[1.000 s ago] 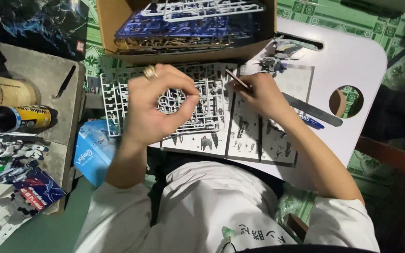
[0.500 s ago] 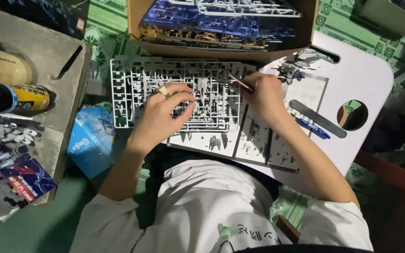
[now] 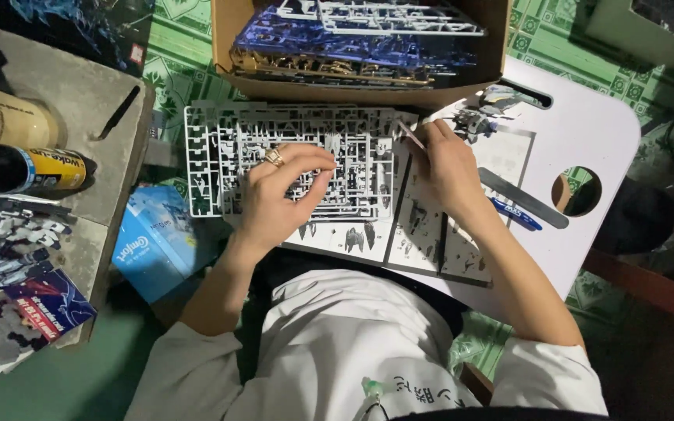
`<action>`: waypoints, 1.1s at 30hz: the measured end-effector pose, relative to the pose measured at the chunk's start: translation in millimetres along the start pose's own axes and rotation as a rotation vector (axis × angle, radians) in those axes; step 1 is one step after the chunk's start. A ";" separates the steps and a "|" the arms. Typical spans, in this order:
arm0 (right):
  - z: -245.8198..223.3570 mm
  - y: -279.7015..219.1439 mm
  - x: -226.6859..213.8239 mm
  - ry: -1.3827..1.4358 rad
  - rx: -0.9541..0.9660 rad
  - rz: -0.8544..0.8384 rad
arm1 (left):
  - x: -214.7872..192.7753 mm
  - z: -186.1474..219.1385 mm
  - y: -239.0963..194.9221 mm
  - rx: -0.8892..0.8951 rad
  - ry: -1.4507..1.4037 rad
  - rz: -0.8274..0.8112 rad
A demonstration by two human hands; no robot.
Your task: The person files a small plastic model part with a sanding stick, then picks up a new part from a sprue and continues filing it. The person works at a table with model parts, tools, and an instruction sheet.
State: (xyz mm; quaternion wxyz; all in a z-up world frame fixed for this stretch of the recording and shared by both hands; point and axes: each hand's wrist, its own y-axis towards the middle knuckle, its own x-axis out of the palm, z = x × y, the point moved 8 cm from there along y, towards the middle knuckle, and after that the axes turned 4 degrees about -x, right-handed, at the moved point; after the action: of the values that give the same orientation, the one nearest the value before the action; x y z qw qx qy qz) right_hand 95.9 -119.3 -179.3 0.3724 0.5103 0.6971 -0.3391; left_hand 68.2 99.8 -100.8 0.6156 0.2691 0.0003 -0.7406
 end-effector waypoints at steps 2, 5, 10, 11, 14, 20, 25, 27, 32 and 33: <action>-1.5 -6.7 -16.7 0.269 -0.036 0.068 | 5.1 6.3 4.6 0.010 -0.036 0.013; -13.2 -27.7 -57.5 0.674 -0.004 0.122 | 17.5 22.8 7.6 0.059 -0.101 -0.018; 1.2 -61.4 -97.4 1.098 0.104 0.342 | 51.4 66.6 21.9 0.156 -0.235 -0.037; -0.2 -65.5 -109.3 1.170 0.082 0.406 | 57.1 77.7 25.6 0.191 -0.273 -0.041; -5.6 -80.2 -130.7 1.297 -0.059 0.512 | 59.3 116.7 38.4 0.258 -0.313 -0.017; -31.5 -101.3 -162.3 1.212 -0.324 0.611 | 51.1 173.7 53.3 0.396 -0.342 0.023; -44.0 -108.2 -178.7 1.159 -0.417 0.700 | 47.2 192.4 56.3 0.439 -0.337 0.050; -47.5 -110.8 -184.0 1.135 -0.441 0.739 | 48.1 195.6 58.2 0.450 -0.338 0.049; -54.0 -116.3 -194.2 1.089 -0.470 0.825 | 49.0 197.5 58.7 0.510 -0.403 0.081; -52.2 -116.9 -194.4 1.090 -0.470 0.827 | 48.9 198.2 59.5 0.510 -0.402 0.079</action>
State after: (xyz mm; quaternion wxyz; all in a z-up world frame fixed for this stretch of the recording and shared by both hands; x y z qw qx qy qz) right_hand 13.3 -193.1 25.4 0.1694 0.7354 0.5879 0.2912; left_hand 38.8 -24.9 68.9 0.5444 0.2628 -0.3171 -0.7307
